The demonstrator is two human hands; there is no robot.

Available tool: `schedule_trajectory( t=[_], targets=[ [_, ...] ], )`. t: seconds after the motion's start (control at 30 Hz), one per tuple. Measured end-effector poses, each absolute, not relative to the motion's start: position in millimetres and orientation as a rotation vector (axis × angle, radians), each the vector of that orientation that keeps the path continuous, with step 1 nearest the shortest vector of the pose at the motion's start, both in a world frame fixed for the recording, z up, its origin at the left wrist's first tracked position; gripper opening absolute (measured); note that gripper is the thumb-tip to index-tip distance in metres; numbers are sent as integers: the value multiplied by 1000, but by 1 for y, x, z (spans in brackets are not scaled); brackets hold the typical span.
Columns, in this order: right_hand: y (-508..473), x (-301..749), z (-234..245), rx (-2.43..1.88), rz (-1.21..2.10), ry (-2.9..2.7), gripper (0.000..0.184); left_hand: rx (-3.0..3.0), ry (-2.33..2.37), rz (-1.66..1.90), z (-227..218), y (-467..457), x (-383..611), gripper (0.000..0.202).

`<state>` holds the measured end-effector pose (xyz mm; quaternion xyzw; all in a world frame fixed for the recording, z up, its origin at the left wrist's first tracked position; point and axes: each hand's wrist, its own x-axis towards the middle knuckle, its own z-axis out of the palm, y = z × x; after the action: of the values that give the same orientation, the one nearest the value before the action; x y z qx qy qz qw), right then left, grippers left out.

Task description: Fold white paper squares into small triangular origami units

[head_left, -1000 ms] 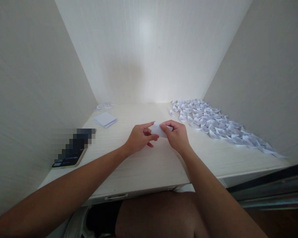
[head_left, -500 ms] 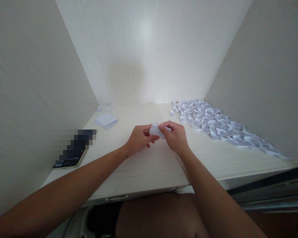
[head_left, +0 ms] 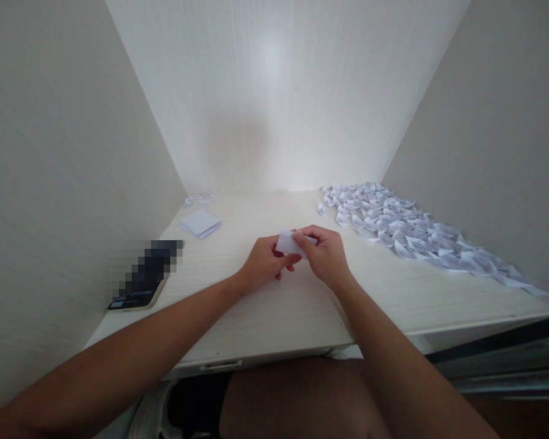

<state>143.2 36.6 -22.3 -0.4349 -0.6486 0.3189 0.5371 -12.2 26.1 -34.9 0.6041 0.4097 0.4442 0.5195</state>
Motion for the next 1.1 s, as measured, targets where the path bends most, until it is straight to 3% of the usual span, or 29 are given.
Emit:
schedule_trajectory(
  t=[0.23, 0.47, 1.1],
  targets=[
    [32, 139, -23, -1040, 749, -1565, 19, 1353, 1043, 1086, -31, 24, -10, 84],
    [32, 136, -22, -1021, 790, -1499, 16, 1392, 1041, 1049, -32, 23, -10, 47],
    [31, 116, -25, -892, 992, -945, 19, 1369, 939, 1172, -37, 27, -12, 48]
  ],
)
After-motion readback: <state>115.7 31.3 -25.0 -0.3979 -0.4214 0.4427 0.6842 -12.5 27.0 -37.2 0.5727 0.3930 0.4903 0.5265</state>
